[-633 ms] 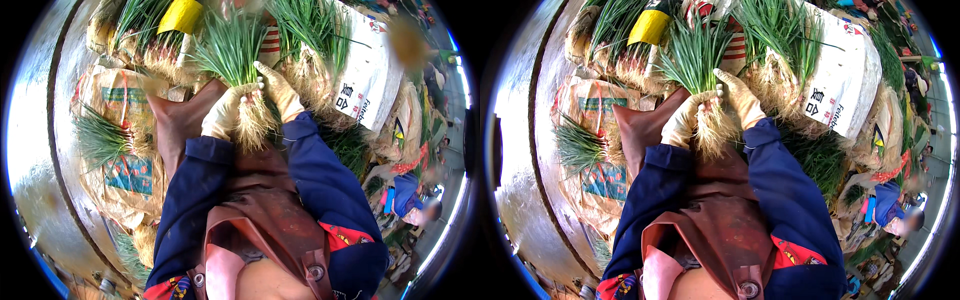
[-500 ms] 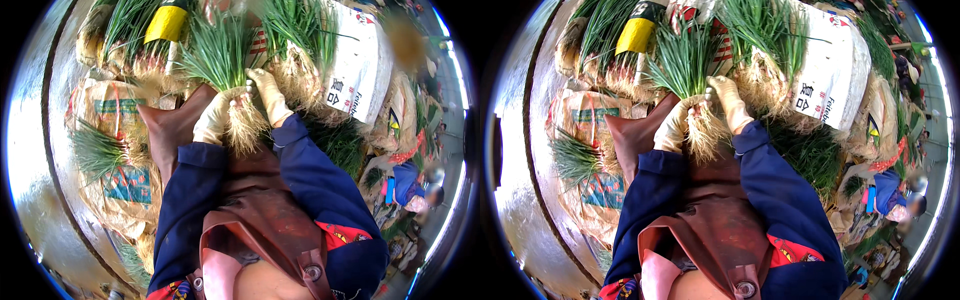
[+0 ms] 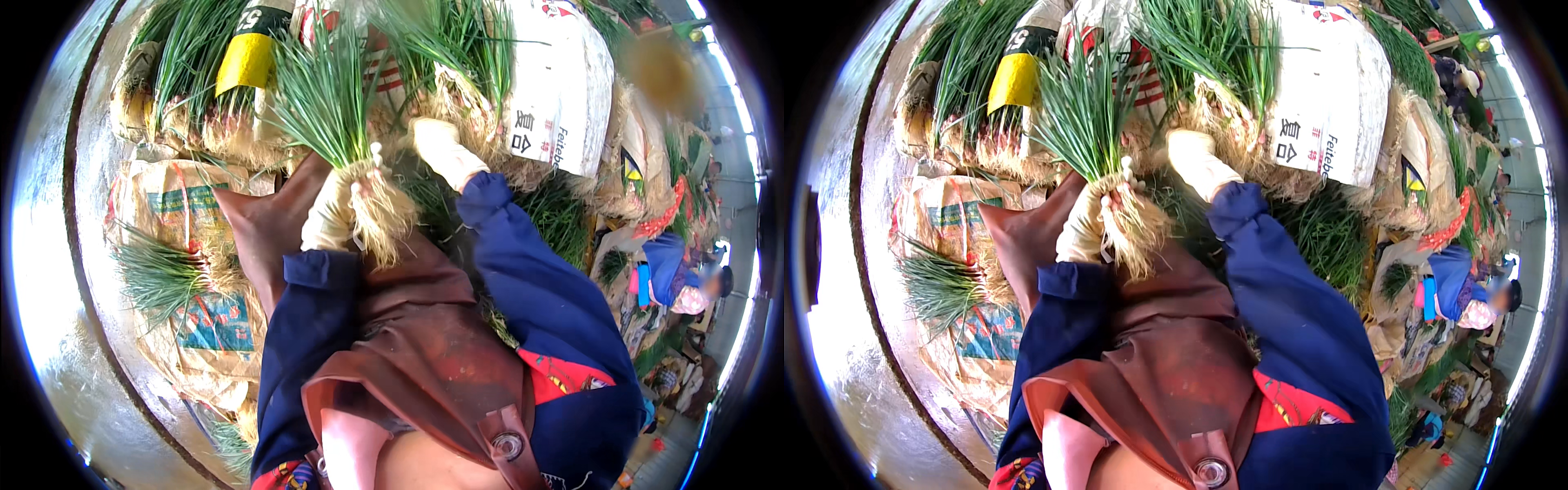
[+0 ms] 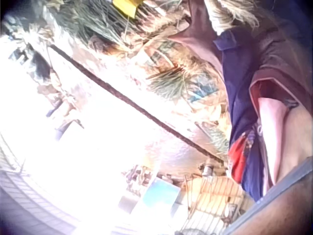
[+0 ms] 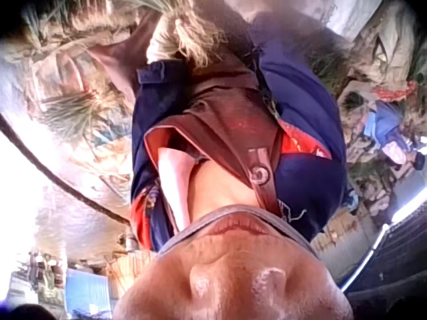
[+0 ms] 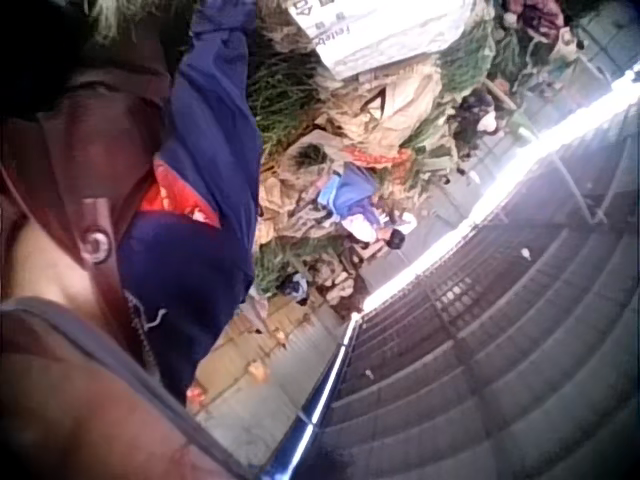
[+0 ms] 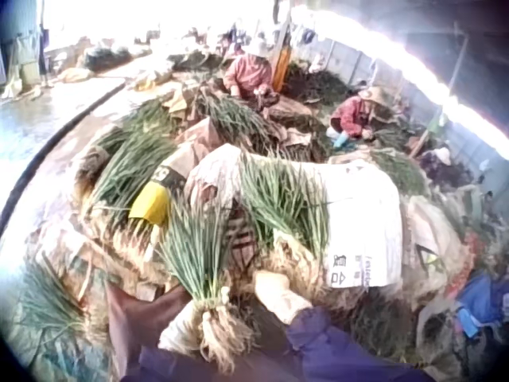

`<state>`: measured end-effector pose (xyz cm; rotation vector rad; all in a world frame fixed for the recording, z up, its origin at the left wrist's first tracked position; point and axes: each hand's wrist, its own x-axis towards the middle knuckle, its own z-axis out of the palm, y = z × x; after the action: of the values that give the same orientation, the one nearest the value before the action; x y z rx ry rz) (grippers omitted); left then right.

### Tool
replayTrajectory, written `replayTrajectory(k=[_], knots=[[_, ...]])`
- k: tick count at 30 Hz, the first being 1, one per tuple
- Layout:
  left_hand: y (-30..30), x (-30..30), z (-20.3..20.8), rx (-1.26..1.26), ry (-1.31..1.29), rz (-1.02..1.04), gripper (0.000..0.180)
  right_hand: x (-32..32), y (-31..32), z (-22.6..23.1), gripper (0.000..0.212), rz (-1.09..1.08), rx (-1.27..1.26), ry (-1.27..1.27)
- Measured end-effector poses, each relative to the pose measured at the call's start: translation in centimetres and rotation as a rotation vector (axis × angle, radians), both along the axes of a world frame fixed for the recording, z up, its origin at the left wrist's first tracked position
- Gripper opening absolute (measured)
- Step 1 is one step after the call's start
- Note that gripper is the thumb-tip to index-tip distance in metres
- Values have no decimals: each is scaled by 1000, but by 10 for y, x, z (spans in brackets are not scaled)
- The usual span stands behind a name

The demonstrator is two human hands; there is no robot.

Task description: The person cleans and sorts bunches of green onions by hand while wearing gloves, removing dirt and debris from the roots and bulbs.

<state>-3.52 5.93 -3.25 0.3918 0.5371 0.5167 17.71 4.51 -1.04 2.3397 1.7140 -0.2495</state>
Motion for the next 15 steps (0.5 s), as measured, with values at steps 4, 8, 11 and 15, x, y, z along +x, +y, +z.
replayTrajectory(k=[4, 8, 11, 15], knots=[[-3, 6, 23, -229, -118, 49, 38, 29, -9, 86, 18, -272, 347, 279], [-4, 14, 13, -344, -198, -33, 39, 92, 24, 91, 15, -292, 289, -177], [0, 16, 1, -297, -267, 7, 40, 91, 38, 84, 20, -247, 230, -62], [-12, 22, 34, -190, -274, 74, 36, 50, 11, 50, 11, -277, 534, 1476]])
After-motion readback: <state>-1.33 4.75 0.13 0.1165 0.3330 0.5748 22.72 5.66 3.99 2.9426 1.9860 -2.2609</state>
